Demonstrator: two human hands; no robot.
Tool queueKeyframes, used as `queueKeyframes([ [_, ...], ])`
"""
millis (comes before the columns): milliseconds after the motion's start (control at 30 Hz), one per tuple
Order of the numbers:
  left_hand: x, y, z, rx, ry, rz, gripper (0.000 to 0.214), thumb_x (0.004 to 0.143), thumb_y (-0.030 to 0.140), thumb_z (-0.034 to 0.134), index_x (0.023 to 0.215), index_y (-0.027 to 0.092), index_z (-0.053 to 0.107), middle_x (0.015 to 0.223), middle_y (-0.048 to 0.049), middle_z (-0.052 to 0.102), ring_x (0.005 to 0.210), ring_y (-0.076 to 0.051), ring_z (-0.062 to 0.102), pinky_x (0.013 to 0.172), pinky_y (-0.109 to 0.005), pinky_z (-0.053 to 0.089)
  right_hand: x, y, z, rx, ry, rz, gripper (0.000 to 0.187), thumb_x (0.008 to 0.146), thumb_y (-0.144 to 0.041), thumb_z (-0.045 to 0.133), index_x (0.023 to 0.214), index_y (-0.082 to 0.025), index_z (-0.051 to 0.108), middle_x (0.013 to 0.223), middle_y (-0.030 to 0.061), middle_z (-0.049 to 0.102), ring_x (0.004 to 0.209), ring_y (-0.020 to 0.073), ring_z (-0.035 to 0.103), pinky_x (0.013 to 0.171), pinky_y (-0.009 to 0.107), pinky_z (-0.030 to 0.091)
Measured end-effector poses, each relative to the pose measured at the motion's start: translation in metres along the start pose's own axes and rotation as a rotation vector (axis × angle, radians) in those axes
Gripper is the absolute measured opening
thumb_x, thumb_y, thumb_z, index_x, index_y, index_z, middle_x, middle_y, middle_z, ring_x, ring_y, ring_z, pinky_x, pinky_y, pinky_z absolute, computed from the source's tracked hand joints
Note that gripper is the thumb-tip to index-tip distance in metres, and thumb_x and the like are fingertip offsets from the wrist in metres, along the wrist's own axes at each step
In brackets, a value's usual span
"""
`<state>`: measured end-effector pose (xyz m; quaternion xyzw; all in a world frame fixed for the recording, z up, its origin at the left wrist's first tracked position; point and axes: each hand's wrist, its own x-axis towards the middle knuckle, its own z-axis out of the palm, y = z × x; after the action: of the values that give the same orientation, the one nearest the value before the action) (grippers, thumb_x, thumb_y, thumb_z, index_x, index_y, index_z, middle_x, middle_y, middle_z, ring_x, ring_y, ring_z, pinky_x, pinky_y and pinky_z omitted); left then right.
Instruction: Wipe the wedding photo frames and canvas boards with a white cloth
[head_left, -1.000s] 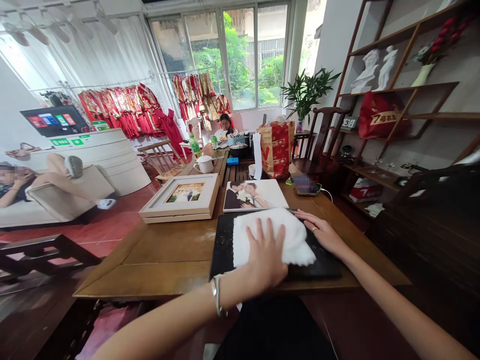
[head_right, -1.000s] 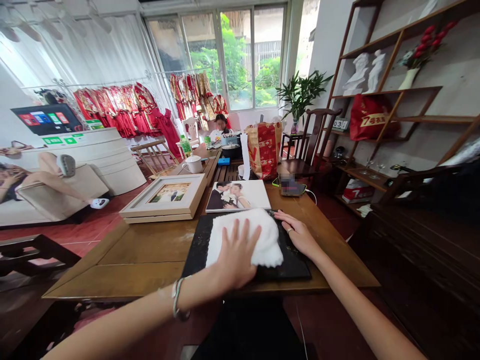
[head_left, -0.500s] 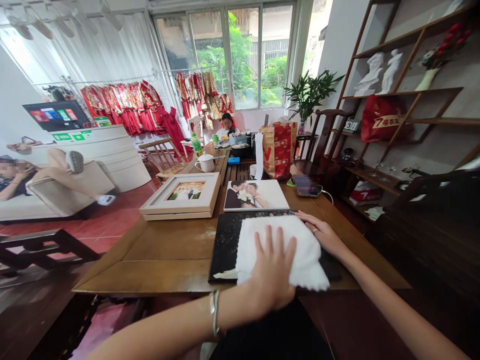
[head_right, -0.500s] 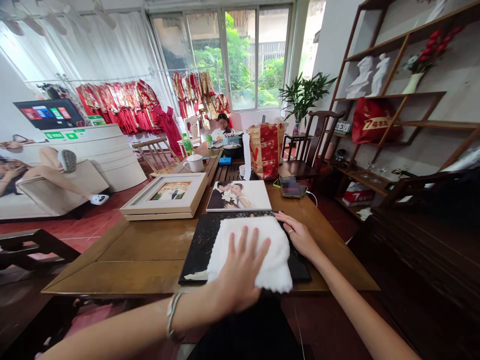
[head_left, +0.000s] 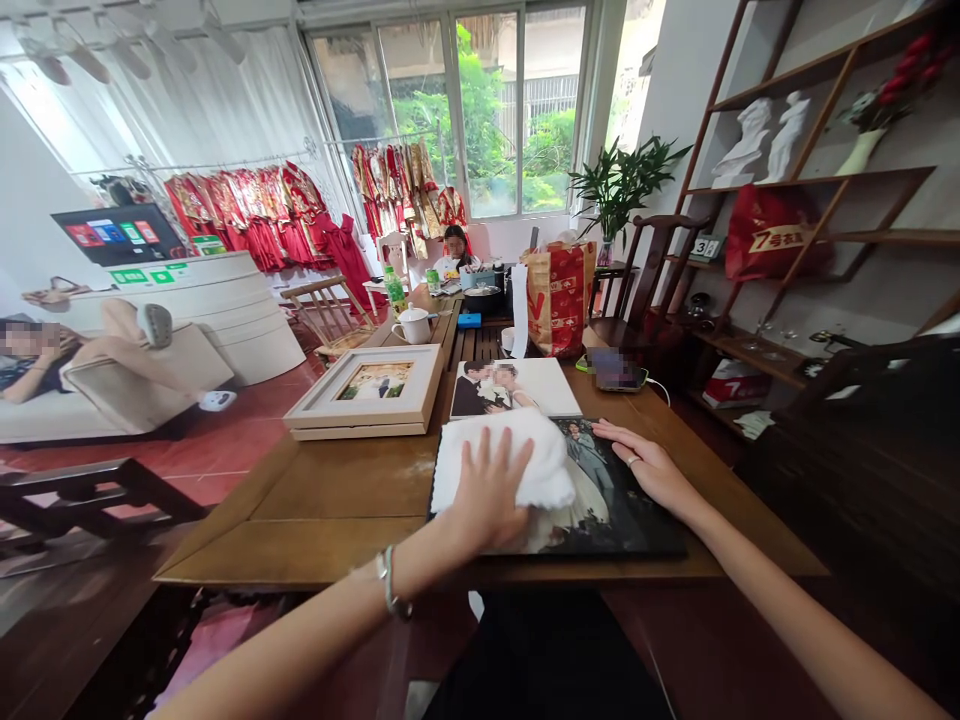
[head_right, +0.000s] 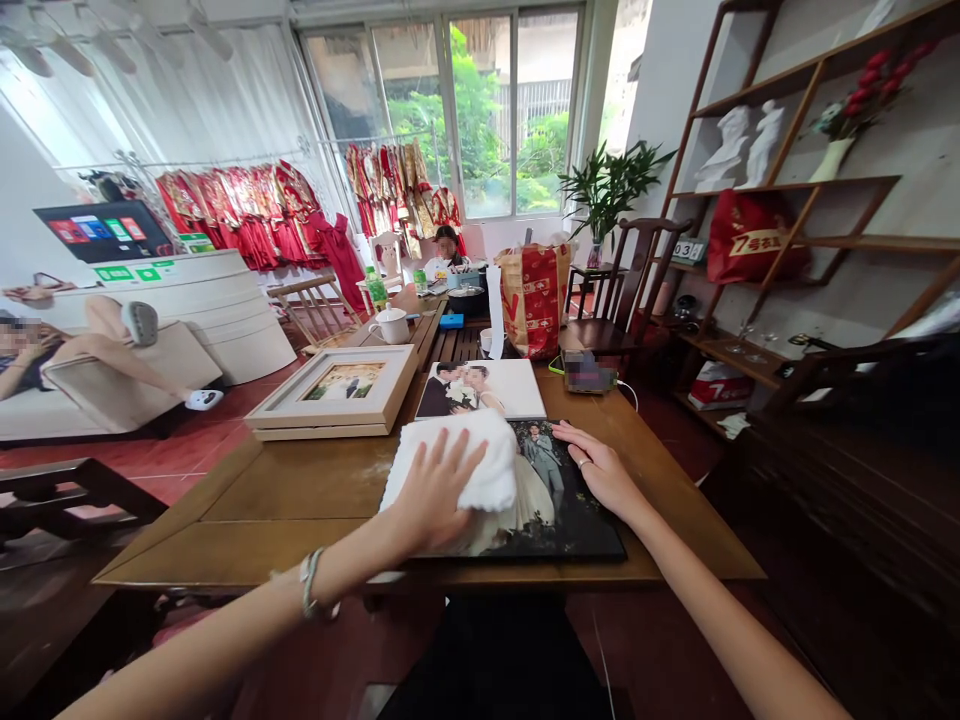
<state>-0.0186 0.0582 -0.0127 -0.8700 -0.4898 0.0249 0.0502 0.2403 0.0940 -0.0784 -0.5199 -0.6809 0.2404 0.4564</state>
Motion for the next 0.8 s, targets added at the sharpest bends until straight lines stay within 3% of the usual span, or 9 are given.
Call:
queueKeyframes([
  [100, 0.031, 0.008, -0.004, 0.012, 0.032, -0.069, 0.077, 0.078, 0.045, 0.055, 0.142, 0.019, 0.021, 0.146, -0.0169, 0.021, 0.13, -0.045, 0.014, 0.097, -0.062, 0.019, 0.0, 0.001, 0.0, -0.001, 0.01, 0.008, 0.03, 0.082, -0.027, 0.045, 0.105, -0.027, 0.066, 0.126, 0.0029, 0.058, 0.125, 0.0221, 0.044, 0.109, 0.047, 0.026],
  [200, 0.044, 0.031, -0.006, 0.007, 0.072, -0.059, 0.078, 0.078, 0.048, 0.055, 0.142, 0.018, 0.023, 0.145, -0.0189, 0.021, 0.129, -0.047, 0.015, 0.096, -0.065, 0.017, 0.0, 0.002, -0.001, 0.005, 0.01, 0.011, 0.031, 0.081, -0.028, 0.046, 0.104, -0.026, 0.066, 0.125, 0.0034, 0.058, 0.124, 0.0226, 0.045, 0.108, 0.046, 0.027],
  [300, 0.03, 0.054, -0.005, -0.015, 0.074, 0.039, 0.08, 0.077, 0.05, 0.054, 0.142, 0.017, 0.021, 0.146, -0.0194, 0.018, 0.13, -0.046, 0.01, 0.098, -0.065, 0.014, 0.0, 0.001, -0.003, 0.032, -0.002, 0.019, 0.032, 0.08, -0.031, 0.047, 0.105, -0.025, 0.066, 0.127, 0.0046, 0.057, 0.124, 0.0242, 0.045, 0.107, 0.046, 0.029],
  [400, -0.008, 0.064, -0.002, -0.051, 0.063, 0.2, 0.088, 0.073, 0.051, 0.056, 0.143, 0.018, 0.014, 0.148, -0.0185, 0.009, 0.132, -0.045, 0.0, 0.1, -0.065, 0.009, 0.0, -0.001, -0.003, 0.058, -0.022, 0.005, 0.032, 0.08, -0.032, 0.048, 0.106, -0.024, 0.066, 0.126, 0.0053, 0.057, 0.125, 0.0243, 0.043, 0.107, 0.045, 0.03],
  [500, -0.048, 0.06, 0.002, -0.102, 0.047, 0.297, 0.099, 0.067, 0.052, 0.059, 0.144, 0.02, 0.006, 0.149, -0.0166, -0.002, 0.131, -0.044, -0.011, 0.1, -0.066, 0.001, 0.0, 0.0, -0.002, 0.038, -0.018, -0.018, 0.031, 0.083, -0.031, 0.045, 0.105, -0.024, 0.066, 0.124, 0.0057, 0.059, 0.125, 0.0228, 0.043, 0.108, 0.045, 0.027],
  [600, -0.07, 0.046, 0.0, -0.143, -0.012, 0.296, 0.105, 0.06, 0.043, 0.064, 0.144, 0.024, 0.003, 0.15, -0.012, -0.007, 0.131, -0.042, -0.013, 0.1, -0.064, -0.003, 0.0, 0.001, -0.001, 0.008, -0.011, -0.013, 0.031, 0.084, -0.028, 0.043, 0.106, -0.023, 0.065, 0.125, 0.0062, 0.058, 0.126, 0.0223, 0.043, 0.109, 0.046, 0.025],
  [700, -0.065, 0.026, -0.008, -0.153, -0.086, 0.239, 0.101, 0.058, 0.027, 0.061, 0.144, 0.028, 0.008, 0.151, -0.0065, -0.002, 0.134, -0.037, -0.009, 0.103, -0.06, -0.001, 0.0, 0.001, 0.0, -0.002, -0.01, -0.008, 0.031, 0.084, -0.028, 0.044, 0.106, -0.023, 0.065, 0.125, 0.0059, 0.058, 0.126, 0.0225, 0.042, 0.109, 0.046, 0.025],
  [800, -0.042, -0.001, -0.01, -0.139, -0.048, 0.165, 0.093, 0.061, 0.023, 0.057, 0.143, 0.028, 0.014, 0.151, -0.0044, 0.006, 0.135, -0.034, -0.003, 0.105, -0.058, 0.003, 0.0, -0.001, -0.001, -0.005, -0.011, -0.01, 0.031, 0.084, -0.028, 0.044, 0.106, -0.024, 0.065, 0.124, 0.0048, 0.059, 0.126, 0.0227, 0.042, 0.109, 0.047, 0.025],
])
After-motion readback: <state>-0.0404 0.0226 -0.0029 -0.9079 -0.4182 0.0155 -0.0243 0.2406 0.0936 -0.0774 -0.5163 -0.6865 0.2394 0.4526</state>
